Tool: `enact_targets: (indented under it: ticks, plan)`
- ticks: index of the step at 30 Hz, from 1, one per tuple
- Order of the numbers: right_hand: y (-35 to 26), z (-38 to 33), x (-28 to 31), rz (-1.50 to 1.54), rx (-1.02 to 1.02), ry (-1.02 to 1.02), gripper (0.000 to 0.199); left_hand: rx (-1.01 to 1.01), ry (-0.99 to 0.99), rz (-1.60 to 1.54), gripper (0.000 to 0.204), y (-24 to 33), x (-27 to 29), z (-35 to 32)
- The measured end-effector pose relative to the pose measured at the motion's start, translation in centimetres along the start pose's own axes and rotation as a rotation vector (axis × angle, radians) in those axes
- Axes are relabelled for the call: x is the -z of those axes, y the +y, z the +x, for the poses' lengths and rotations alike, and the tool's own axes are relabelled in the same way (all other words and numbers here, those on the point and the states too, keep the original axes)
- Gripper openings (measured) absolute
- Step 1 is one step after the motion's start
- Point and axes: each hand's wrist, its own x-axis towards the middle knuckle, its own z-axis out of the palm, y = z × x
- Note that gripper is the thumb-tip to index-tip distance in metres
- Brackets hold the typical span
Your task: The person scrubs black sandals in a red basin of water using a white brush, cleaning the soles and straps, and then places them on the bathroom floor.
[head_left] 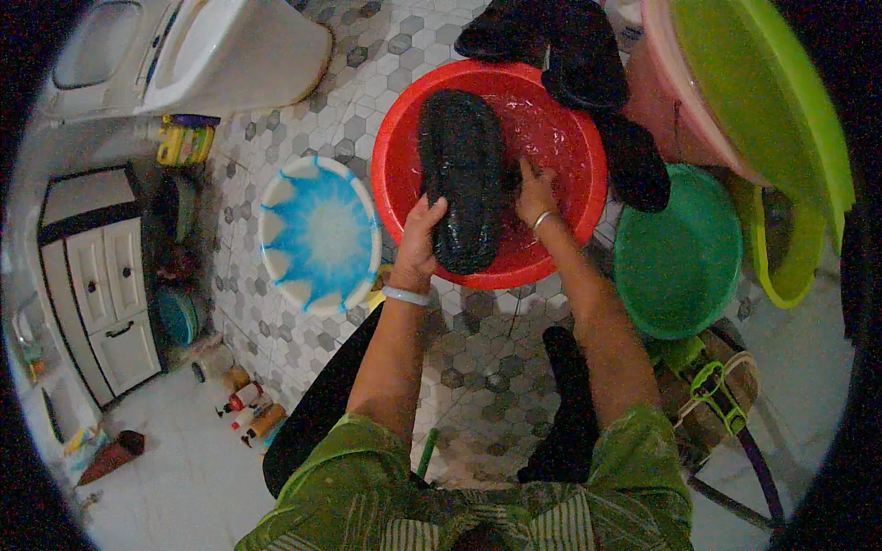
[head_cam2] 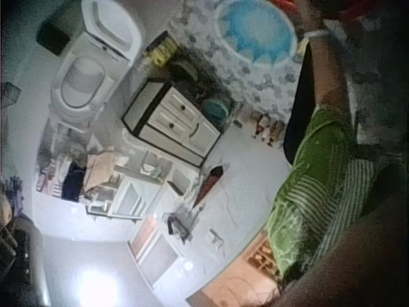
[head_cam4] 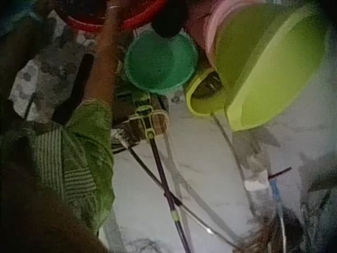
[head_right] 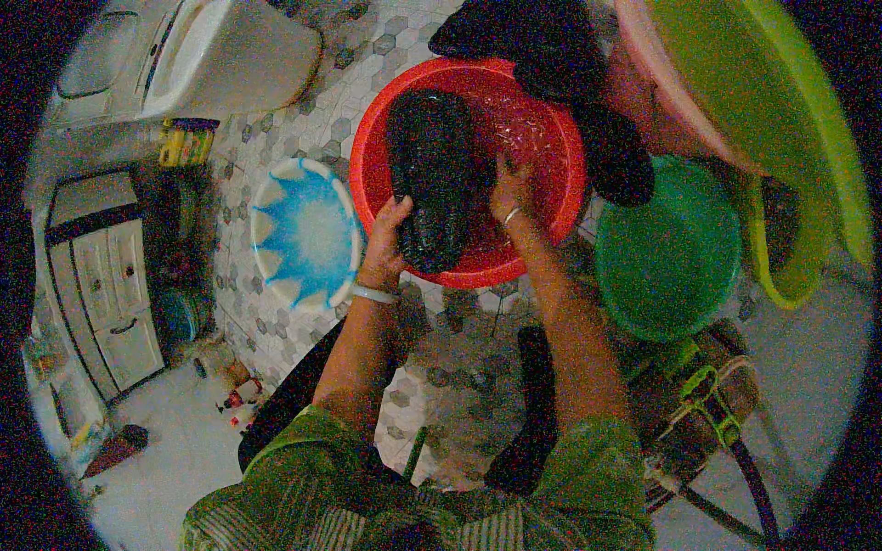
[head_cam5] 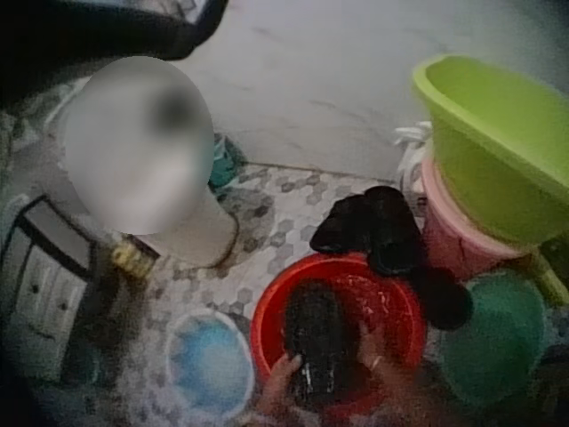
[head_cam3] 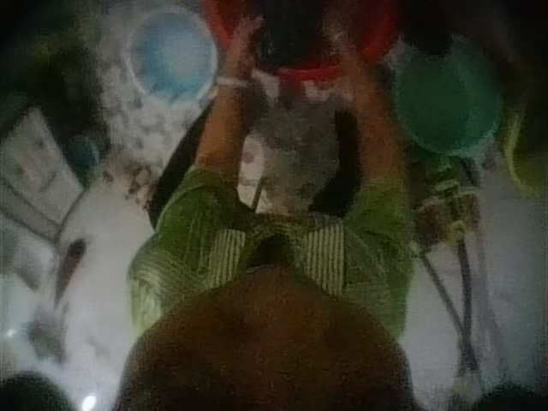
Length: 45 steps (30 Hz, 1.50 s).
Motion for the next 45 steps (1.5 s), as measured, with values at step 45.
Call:
enact_targets:
  ticks: [45]
  plan:
    - [-2.0,-0.5,0.1,-0.013,-0.253,0.1,0.051,-0.225,0.015,0.354,0.079,-0.5,-3.9,-0.1]
